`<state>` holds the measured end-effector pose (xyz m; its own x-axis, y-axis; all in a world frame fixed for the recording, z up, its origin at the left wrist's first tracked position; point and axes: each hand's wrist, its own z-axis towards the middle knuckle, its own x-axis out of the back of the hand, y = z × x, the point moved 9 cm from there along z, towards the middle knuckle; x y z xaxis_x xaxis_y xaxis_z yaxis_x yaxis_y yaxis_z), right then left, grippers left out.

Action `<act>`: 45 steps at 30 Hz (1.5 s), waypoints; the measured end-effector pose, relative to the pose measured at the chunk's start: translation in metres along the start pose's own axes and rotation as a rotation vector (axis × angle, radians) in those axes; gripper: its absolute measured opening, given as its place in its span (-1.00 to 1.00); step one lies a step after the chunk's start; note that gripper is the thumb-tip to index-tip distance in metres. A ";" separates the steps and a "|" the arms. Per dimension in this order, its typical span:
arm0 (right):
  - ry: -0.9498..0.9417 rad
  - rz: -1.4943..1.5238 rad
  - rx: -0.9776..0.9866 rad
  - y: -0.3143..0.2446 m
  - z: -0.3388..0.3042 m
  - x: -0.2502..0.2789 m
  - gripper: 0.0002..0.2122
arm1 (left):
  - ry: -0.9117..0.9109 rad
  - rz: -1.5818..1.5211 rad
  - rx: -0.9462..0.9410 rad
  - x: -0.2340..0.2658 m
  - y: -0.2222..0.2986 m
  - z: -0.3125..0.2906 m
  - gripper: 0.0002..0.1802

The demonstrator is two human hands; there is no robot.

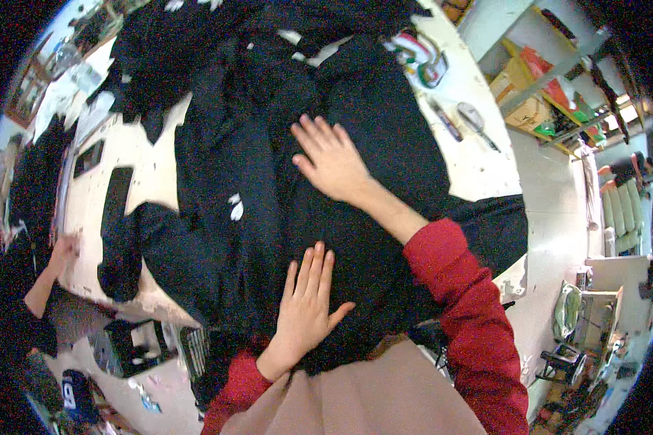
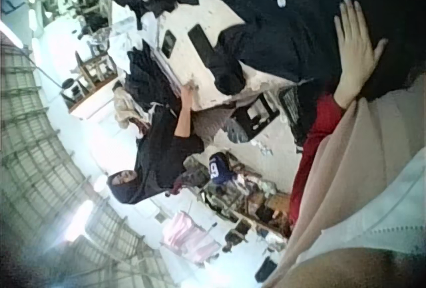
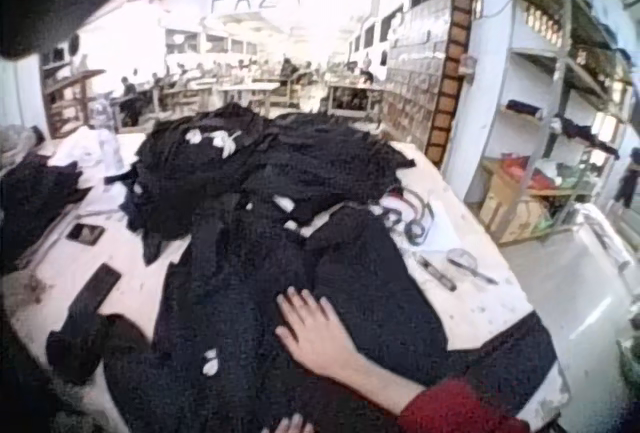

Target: The person measures a black garment on a table using a measuring tape and a pen, then applies a small piece of tape to mark a spot. The person repeatedly folds and unfolds the garment while taking measurements.

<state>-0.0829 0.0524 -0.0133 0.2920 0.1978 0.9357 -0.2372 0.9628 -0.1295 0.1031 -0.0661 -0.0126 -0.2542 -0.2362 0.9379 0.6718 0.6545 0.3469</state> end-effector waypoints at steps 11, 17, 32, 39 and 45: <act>0.215 0.499 -0.317 0.131 0.013 0.087 -0.74 | -0.269 0.082 -0.152 0.053 0.012 0.067 -0.03; 0.419 -0.061 -0.704 0.301 0.027 0.121 -0.79 | 0.069 0.093 -0.300 0.013 -0.010 0.107 0.00; 0.718 0.222 -0.784 0.378 0.023 0.103 -0.74 | -0.015 0.019 -0.284 0.013 -0.006 0.113 0.04; 0.219 0.201 -0.038 0.071 0.007 0.151 -0.73 | 0.150 -0.956 -0.133 0.036 -0.047 0.113 -0.10; 0.273 0.156 0.365 -0.027 -0.100 0.142 -0.57 | 0.005 -1.688 0.180 0.003 -0.092 0.127 -0.48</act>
<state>0.0580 0.0729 0.0903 0.4482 0.4233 0.7874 -0.5930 0.7999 -0.0925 -0.0481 -0.0360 -0.0429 -0.5488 -0.7060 -0.4477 -0.4068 -0.2423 0.8808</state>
